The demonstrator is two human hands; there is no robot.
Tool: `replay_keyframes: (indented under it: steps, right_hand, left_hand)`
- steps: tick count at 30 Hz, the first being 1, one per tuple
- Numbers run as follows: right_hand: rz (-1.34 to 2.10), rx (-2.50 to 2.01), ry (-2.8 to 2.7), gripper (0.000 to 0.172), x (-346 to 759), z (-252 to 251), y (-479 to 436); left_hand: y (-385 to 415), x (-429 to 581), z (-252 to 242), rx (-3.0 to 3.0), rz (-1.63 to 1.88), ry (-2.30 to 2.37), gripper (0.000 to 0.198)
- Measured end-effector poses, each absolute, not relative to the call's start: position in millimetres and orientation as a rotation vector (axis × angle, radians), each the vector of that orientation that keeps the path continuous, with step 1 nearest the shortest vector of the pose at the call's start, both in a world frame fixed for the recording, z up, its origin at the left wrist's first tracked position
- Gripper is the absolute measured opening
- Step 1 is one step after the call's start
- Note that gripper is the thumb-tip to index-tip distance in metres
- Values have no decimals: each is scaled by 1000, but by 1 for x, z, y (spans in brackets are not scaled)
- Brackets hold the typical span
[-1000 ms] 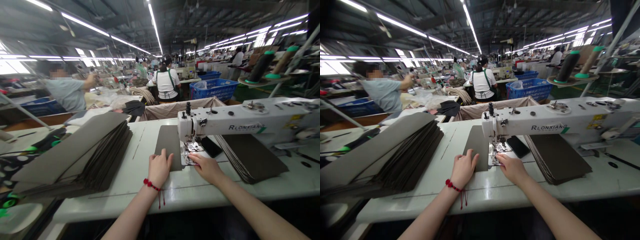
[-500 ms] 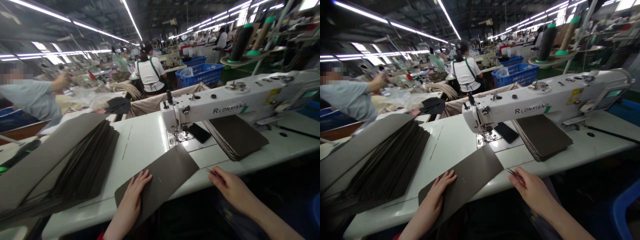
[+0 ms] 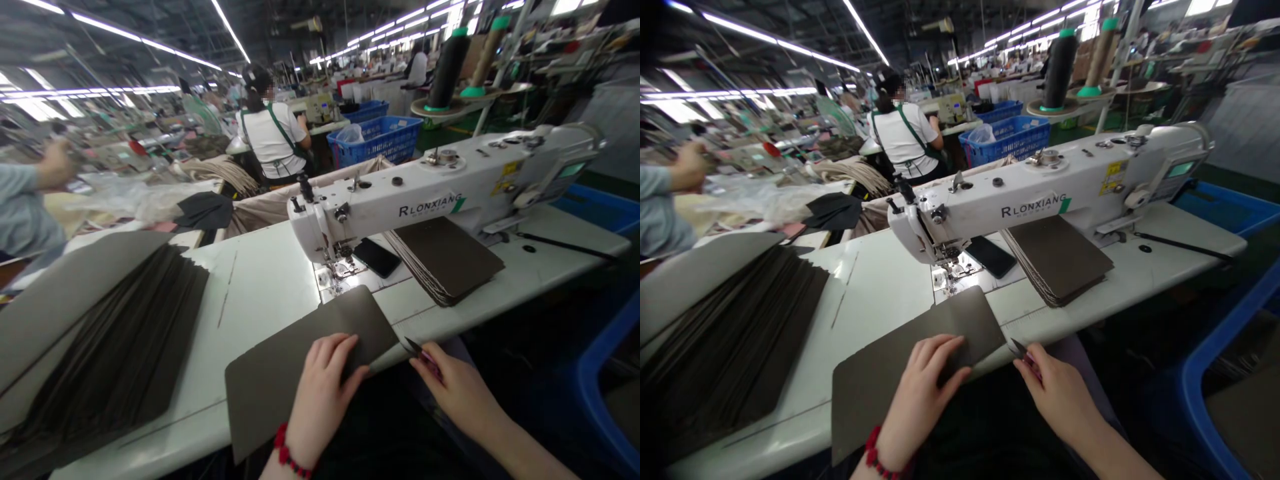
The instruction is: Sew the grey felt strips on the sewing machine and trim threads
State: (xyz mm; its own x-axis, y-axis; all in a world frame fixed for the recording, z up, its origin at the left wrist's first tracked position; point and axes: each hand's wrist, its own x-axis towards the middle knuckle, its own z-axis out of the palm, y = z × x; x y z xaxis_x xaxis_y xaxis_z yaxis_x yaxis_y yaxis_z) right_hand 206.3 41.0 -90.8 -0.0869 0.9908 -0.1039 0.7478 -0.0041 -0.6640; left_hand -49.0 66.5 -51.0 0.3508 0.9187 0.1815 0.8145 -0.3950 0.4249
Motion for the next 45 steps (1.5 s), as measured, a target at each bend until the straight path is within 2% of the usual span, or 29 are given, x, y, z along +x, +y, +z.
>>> replay_keyframes:
  steps: [3,7,16,24,35,40,43,45]
  right_hand:
    - [794,-1812,-1898,23,203,-87,42]
    - [787,-1815,-1914,24,207,-84,41]
    - [819,-1762,-1928,21,209,-86,35]
    - [808,-1656,-2022,15,202,-82,37]
    - [786,-1775,-2020,29,199,-85,44]
    - [735,-1751,-1951,26,214,-85,47]
    - [719,-1729,-1927,24,223,-85,49]
    - [684,-1717,-1926,24,225,-84,51]
  left_hand:
    - [69,-2,-58,2361,620,1495,38]
    - [74,22,-70,2408,592,1457,12]
    - [74,30,-78,2533,552,1570,13]
    - [73,20,-70,2306,652,1467,12]
    - [68,14,-61,2259,633,1354,6]
    - [54,-51,-35,2478,406,1086,28]
    - [39,-111,-29,2536,264,1204,26]
    - [27,-150,-32,2571,161,1405,52]
